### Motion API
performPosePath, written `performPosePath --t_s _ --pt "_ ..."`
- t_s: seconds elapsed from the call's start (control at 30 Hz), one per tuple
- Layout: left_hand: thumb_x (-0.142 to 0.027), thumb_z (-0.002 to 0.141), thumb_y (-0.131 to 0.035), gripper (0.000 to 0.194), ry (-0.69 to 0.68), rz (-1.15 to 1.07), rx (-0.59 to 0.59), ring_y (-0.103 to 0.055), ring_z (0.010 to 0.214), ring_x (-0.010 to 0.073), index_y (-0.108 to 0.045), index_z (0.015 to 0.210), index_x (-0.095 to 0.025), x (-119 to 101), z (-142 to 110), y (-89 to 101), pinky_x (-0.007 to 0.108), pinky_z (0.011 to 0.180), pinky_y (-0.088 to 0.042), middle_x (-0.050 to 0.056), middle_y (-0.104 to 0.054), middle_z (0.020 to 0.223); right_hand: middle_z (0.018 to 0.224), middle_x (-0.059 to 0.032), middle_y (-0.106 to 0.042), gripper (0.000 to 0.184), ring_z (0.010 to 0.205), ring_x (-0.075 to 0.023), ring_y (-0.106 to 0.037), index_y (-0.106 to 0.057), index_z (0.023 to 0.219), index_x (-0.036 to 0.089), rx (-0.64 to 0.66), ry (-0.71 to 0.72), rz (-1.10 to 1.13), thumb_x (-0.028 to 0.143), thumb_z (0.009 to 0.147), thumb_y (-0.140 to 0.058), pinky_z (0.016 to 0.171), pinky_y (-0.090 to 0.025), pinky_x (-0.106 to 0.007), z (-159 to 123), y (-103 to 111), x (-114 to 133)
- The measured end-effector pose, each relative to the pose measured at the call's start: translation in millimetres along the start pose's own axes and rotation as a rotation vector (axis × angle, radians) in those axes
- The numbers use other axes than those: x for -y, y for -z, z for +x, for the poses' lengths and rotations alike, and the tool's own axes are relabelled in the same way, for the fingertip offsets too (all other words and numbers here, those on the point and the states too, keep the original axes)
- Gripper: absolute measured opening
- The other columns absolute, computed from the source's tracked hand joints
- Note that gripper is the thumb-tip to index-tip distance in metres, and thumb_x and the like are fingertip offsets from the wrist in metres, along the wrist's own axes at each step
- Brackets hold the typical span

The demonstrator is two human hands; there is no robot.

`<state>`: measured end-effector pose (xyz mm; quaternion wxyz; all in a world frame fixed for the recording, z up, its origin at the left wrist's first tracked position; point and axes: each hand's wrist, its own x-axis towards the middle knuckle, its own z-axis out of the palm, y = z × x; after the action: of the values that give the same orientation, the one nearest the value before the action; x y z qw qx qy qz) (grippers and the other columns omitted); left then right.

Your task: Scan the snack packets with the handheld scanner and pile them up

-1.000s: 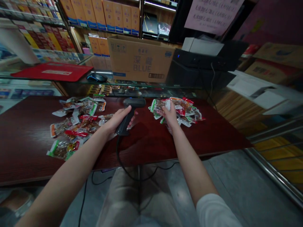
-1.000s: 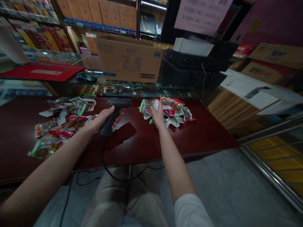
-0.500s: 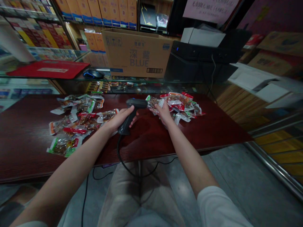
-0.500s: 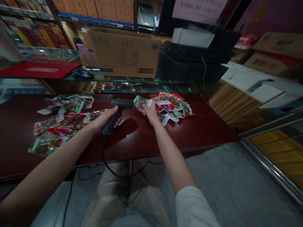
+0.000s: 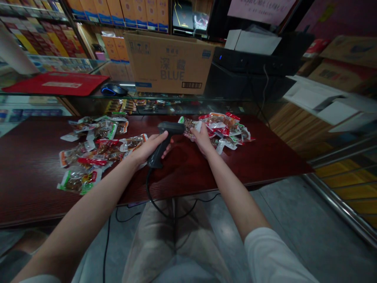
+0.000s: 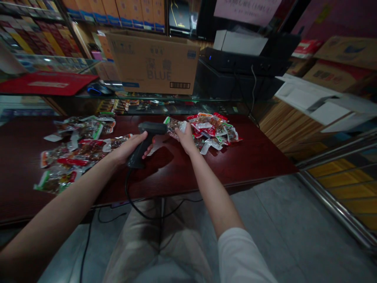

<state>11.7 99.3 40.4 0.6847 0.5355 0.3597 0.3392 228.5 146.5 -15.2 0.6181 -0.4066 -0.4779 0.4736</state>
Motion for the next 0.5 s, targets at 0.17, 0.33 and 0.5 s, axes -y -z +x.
performPosePath --t_s 0.17,0.33,0.5 --pt "-0.058 0.068 -0.073 0.053 -0.031 0.094 -0.165 -0.054 0.048 0.0108 -0.064 0.094 -0.013 -11.4 -4.3 12.8 0.022 0.042 -0.044 0.000 -0.059 0.063 0.138 -0.0102 -0.050 0.056 0.119 -0.0260 -0.055 -0.032 0.136 0.028 -0.228 0.203 -0.583 0.029 0.085 -0.054 0.101 -0.047 -0.051 -4.1 20.0 24.2" --pt "-0.046 0.068 -0.072 0.041 -0.020 0.212 -0.274 -0.056 0.050 0.0116 -0.066 0.092 -0.013 -10.7 -0.3 43.2 0.021 0.044 -0.045 0.001 -0.063 0.065 0.125 -0.0179 -0.059 0.046 0.120 -0.0353 -0.050 -0.040 0.136 0.017 -0.511 0.187 -1.166 0.026 0.090 -0.044 0.104 -0.029 -0.063 -7.9 43.4 43.1" --pt "-0.049 0.071 -0.066 0.041 -0.028 0.211 -0.292 -0.056 0.050 0.0123 -0.067 0.091 -0.013 0.3 7.6 59.3 0.021 0.044 -0.045 0.002 -0.064 0.066 0.133 -0.0233 -0.049 0.038 0.126 -0.0385 -0.039 -0.051 0.124 0.011 -0.607 0.206 -1.293 0.024 0.089 -0.048 0.103 -0.025 -0.065 -7.6 49.1 39.8"
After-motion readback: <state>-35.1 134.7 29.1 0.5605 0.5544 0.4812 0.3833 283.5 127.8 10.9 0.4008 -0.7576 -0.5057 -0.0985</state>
